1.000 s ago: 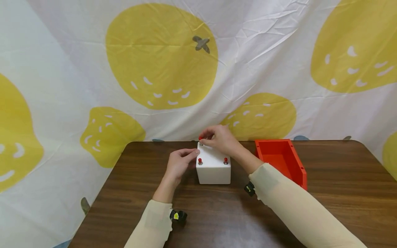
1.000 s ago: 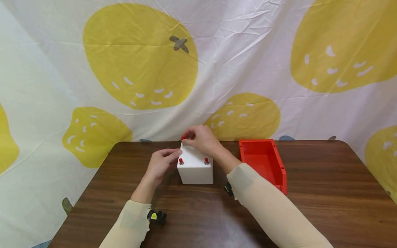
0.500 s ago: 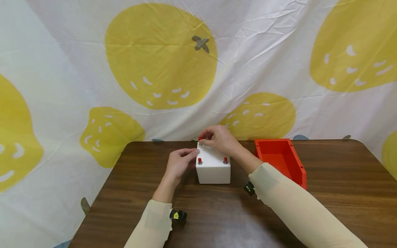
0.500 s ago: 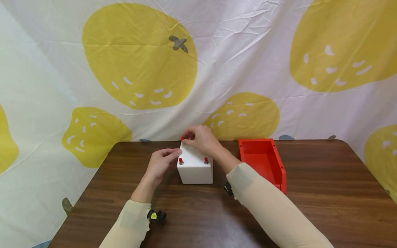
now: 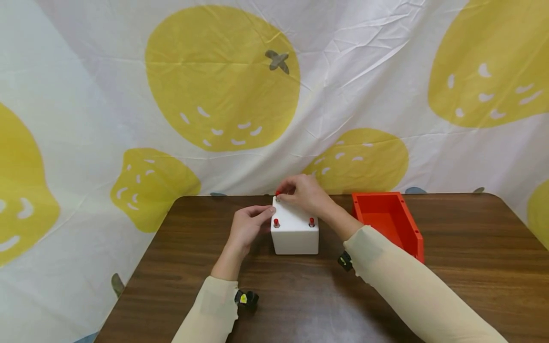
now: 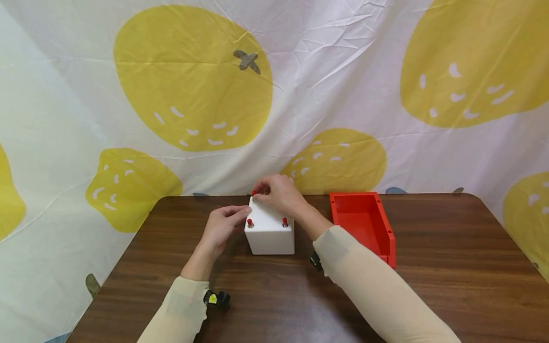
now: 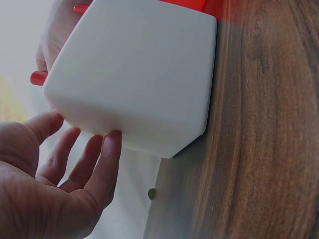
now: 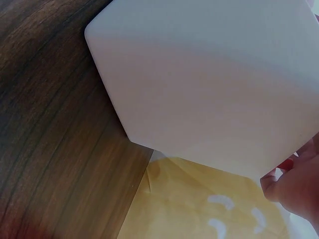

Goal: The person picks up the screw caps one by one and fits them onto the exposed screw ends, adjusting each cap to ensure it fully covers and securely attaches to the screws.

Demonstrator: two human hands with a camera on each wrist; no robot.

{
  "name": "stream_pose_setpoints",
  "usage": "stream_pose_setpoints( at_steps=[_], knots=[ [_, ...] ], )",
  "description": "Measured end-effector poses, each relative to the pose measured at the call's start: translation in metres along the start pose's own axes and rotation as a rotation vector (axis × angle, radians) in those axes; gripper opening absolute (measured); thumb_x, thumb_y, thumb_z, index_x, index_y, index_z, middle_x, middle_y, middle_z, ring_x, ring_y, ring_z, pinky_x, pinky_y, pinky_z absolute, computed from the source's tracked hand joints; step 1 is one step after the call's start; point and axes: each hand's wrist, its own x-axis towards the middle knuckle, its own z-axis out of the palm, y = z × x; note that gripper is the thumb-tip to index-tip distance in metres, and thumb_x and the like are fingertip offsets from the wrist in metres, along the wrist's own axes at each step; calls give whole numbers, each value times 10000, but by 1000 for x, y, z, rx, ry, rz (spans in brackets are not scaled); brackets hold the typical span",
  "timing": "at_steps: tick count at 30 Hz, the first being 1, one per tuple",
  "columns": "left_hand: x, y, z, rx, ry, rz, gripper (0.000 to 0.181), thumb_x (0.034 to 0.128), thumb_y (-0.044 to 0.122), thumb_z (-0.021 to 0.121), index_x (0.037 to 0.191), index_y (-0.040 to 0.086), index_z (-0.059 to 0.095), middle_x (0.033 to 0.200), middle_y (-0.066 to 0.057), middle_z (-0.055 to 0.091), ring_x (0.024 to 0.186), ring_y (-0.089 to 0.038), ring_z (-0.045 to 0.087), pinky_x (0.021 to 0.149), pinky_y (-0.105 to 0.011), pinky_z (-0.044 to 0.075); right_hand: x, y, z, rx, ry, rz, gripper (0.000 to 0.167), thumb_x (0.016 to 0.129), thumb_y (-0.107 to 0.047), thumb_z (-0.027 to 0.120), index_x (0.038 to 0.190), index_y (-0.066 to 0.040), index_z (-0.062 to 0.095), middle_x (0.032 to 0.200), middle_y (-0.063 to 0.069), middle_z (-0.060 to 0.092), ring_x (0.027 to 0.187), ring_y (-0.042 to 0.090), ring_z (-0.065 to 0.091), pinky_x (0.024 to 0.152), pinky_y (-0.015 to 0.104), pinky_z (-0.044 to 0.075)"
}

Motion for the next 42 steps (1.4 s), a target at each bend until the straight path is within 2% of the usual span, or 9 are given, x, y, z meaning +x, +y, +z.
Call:
stream_pose_setpoints(
  at_steps=[9, 14, 18, 33, 42],
  knots=[
    [0, 0, 0, 4, -3, -2, 351, 963, 291, 827, 1186, 22, 790, 1147, -124, 759, 1000, -265, 746, 939, -490, 616, 0, 1, 1, -76, 5, -14, 99, 920, -194, 843, 998, -134, 835, 878, -58, 764, 827, 129, 679, 750, 329, 543],
    [1, 0, -1, 1, 0, -2, 340, 960, 276, 831, 1181, 21, 792, 1146, -125, 758, 980, -244, 746, 934, -487, 619, 1, 1, 1, -108, -3, -18, 93, 920, -211, 838, 997, -159, 836, 877, -84, 766, 861, 128, 686, 931, 431, 465],
    [1, -1, -1, 1, 1, 1, 340, 960, 277, 831, 1180, 21, 792, 1149, -124, 756, 963, -222, 745, 936, -492, 617, 0, 1, 2, -123, -7, -17, 90, 924, -218, 833, 998, -167, 835, 890, -88, 770, 890, 138, 691, 989, 486, 413],
    [1, -1, -1, 12, 1, 9, 332, 962, 272, 829, 1179, 22, 795, 1149, -121, 755, 976, -234, 741, 920, -476, 625, 2, 0, 5, -143, 15, 2, 93, 911, -212, 846, 981, -153, 835, 879, -71, 770, 901, 164, 693, 995, 512, 376],
    [2, -1, -1, 1, 1, 5, 324, 969, 251, 822, 1185, 12, 790, 1159, -127, 753, 986, -237, 741, 927, -488, 621, 1, 0, 5, -152, 19, -6, 114, 904, -229, 851, 993, -158, 845, 893, -74, 780, 924, 176, 699, 941, 486, 395]
  ],
)
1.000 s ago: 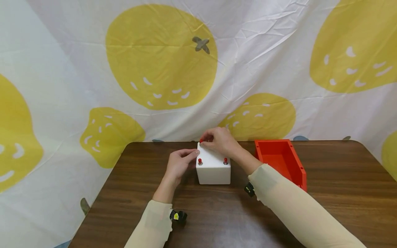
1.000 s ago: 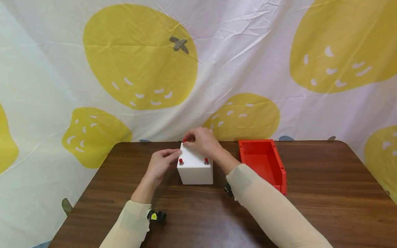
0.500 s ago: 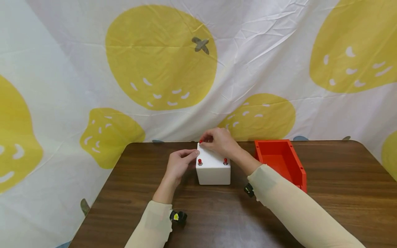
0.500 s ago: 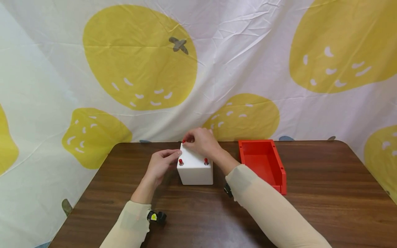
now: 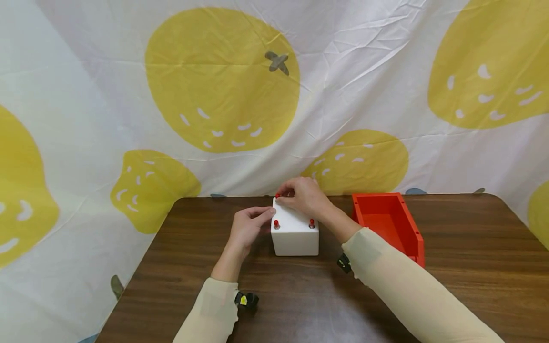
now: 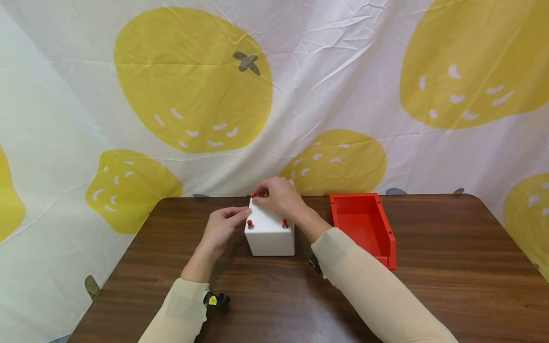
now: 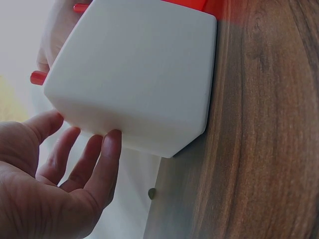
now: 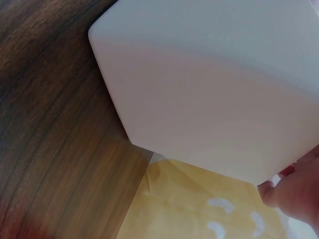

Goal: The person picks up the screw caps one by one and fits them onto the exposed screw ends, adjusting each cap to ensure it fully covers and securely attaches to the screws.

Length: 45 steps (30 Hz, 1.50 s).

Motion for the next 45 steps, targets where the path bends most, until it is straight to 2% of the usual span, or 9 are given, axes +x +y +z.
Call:
stream_pose_setpoints(
  at_steps=[11, 24, 37, 45],
  knots=[
    [-1, 1, 1, -10, -3, 10, 316, 976, 233, 813, 1180, -7, 788, 1120, -125, 763, 978, -252, 743, 937, -512, 614, -1, 1, 1, -17, 17, 2, 116, 901, -254, 855, 987, -177, 845, 891, -92, 773, 929, 162, 699, 912, 467, 407],
    [1, -1, 1, -4, 10, 10, 324, 974, 241, 816, 1183, -5, 788, 1097, -110, 770, 957, -229, 744, 901, -474, 632, -2, -2, 1, -29, 26, 19, 109, 898, -268, 859, 964, -183, 843, 895, -79, 770, 929, 185, 700, 916, 467, 409],
    [0, -1, 2, -7, 11, 9, 324, 971, 235, 819, 1178, -13, 787, 1113, -126, 769, 918, -189, 746, 910, -486, 627, -2, -3, 1, -48, 7, 29, 116, 906, -283, 851, 963, -183, 833, 905, -73, 765, 962, 231, 707, 933, 487, 415],
    [0, 0, 2, -9, 10, 10, 319, 963, 233, 828, 1164, -12, 791, 1097, -134, 773, 940, -233, 750, 904, -480, 631, -3, -4, -1, -66, -15, 26, 155, 906, -288, 849, 1009, -172, 840, 951, -58, 776, 992, 233, 709, 917, 479, 414]
  ],
)
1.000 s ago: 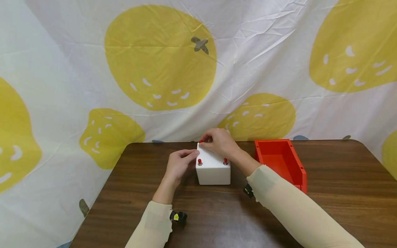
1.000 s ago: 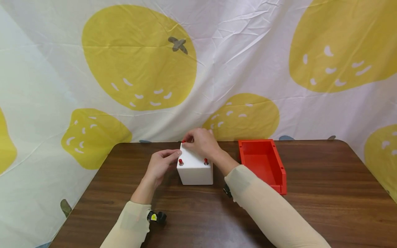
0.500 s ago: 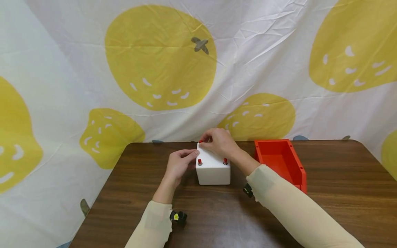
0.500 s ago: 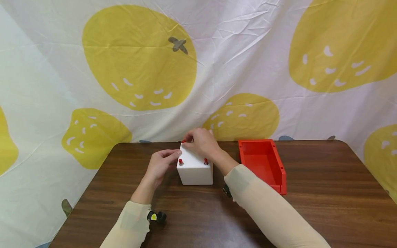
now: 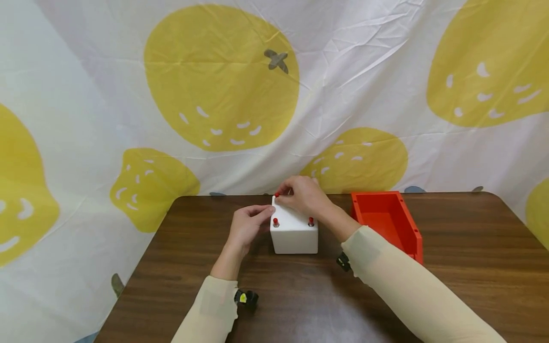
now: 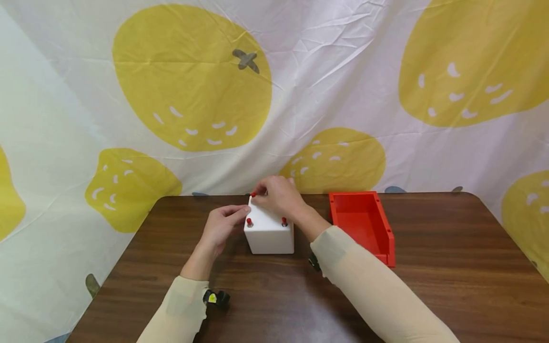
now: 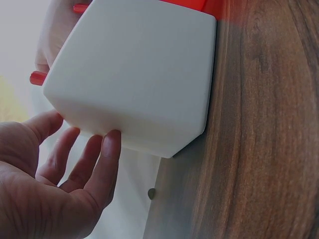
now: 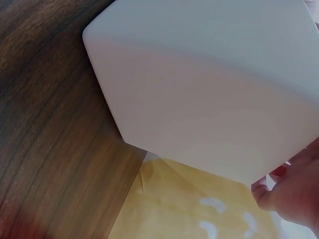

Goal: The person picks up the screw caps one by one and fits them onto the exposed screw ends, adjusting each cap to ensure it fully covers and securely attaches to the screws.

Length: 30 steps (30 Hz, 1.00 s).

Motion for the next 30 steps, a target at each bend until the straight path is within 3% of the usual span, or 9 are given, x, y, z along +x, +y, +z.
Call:
stream_pose_setpoints(
  at_steps=[3, 10, 21, 30],
  knots=[
    [-1, 1, 0, -2, 1, 2, 317, 963, 227, 827, 1162, -16, 789, 1094, -137, 770, 944, -241, 751, 878, -456, 640, -1, 0, -2, -9, -6, -5, 182, 909, -295, 849, 1033, -163, 838, 969, -44, 776, 1003, 247, 709, 923, 484, 415],
    [0, 1, 0, 3, 3, 2, 317, 964, 224, 826, 1164, -19, 787, 1087, -137, 771, 970, -277, 749, 936, -530, 611, -5, 0, -10, 3, -9, 9, 235, 923, -309, 841, 1094, -148, 826, 1025, -23, 778, 1009, 217, 697, 947, 469, 399],
    [-1, 1, 0, 29, 6, -7, 340, 964, 264, 828, 1175, 1, 790, 1112, -131, 766, 955, -245, 747, 954, -537, 603, -17, 2, -30, 33, 5, 6, 304, 935, -302, 848, 1166, -111, 800, 1101, 27, 770, 1060, 266, 691, 1076, 546, 400],
    [0, 0, -1, 28, 4, -12, 340, 960, 260, 831, 1181, 5, 789, 1138, -134, 759, 946, -224, 746, 935, -519, 614, -32, 2, -46, 25, 38, -22, 291, 931, -261, 852, 1159, -89, 796, 1084, 37, 766, 1038, 302, 694, 967, 452, 538]
  ],
)
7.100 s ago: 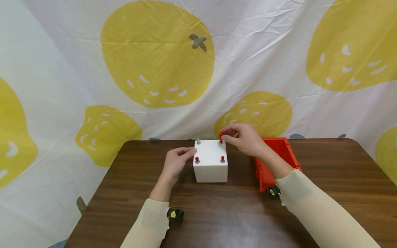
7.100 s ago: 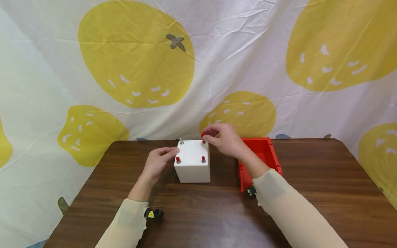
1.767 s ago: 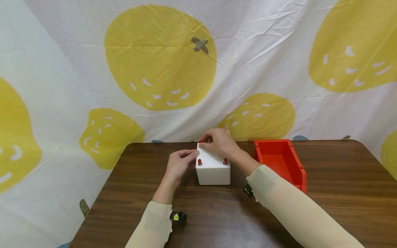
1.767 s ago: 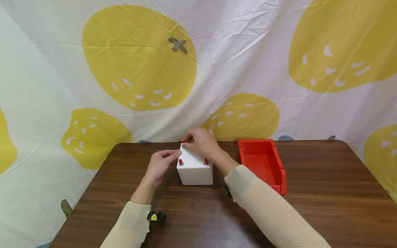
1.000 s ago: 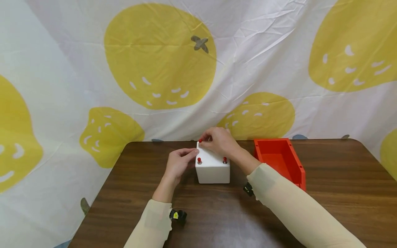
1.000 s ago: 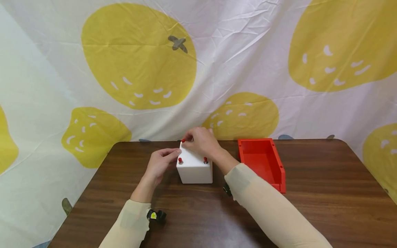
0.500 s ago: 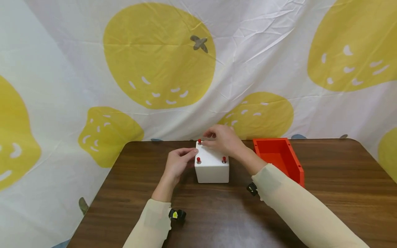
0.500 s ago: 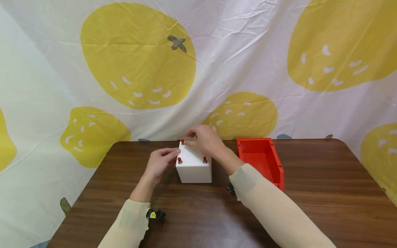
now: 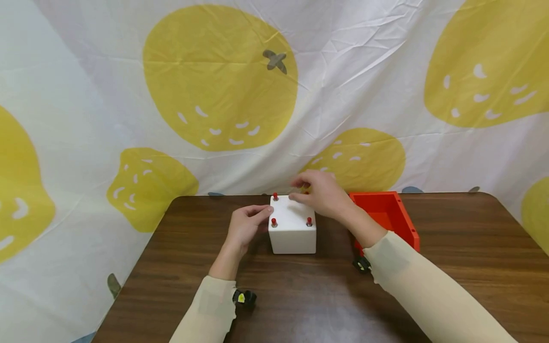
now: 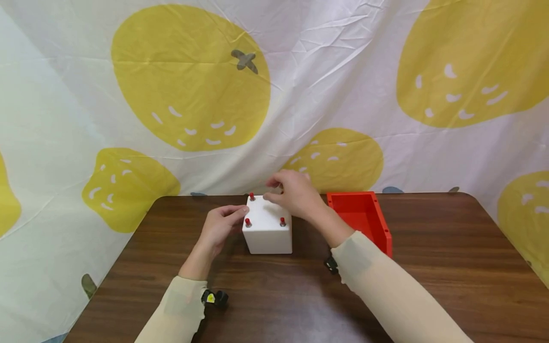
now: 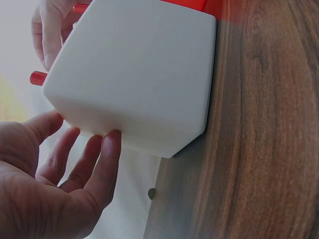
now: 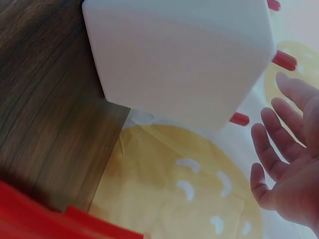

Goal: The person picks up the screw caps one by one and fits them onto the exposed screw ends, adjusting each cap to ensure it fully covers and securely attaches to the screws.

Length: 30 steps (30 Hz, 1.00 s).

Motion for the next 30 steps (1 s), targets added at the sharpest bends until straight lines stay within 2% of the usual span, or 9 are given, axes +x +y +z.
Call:
stream_pose_setpoints(
  at_steps=[7, 14, 25, 30],
  knots=[
    [0, 0, -1, 4, 8, -14, 339, 955, 268, 837, 1186, 24, 793, 1156, -123, 754, 953, -225, 742, 931, -489, 620, -15, 0, -13, 48, 3, 10, 285, 934, -221, 849, 1165, -67, 782, 1101, 89, 753, 1018, 281, 662, 934, 448, 578],
    [-1, 1, 0, 7, 4, -11, 328, 961, 262, 830, 1187, 27, 793, 1163, -118, 754, 945, -211, 737, 926, -468, 625, -31, 5, -24, 89, 31, 22, 254, 924, -200, 860, 1144, -99, 787, 1062, 37, 731, 1002, 250, 644, 904, 447, 582],
    [1, -1, 0, -1, 5, -12, 310, 960, 252, 831, 1175, 31, 800, 1159, -116, 755, 943, -203, 742, 945, -483, 615, -60, 23, -39, 94, 83, 57, 274, 914, -204, 869, 1158, -121, 774, 1071, 16, 719, 1015, 259, 619, 889, 448, 549],
    [0, 0, 1, -5, 9, -5, 308, 962, 240, 829, 1175, 20, 796, 1162, -126, 748, 932, -198, 736, 962, -516, 602, -74, 26, -49, 72, 90, 89, 297, 932, -229, 859, 1203, -147, 768, 1057, -5, 687, 1015, 268, 607, 843, 425, 523]
  ],
)
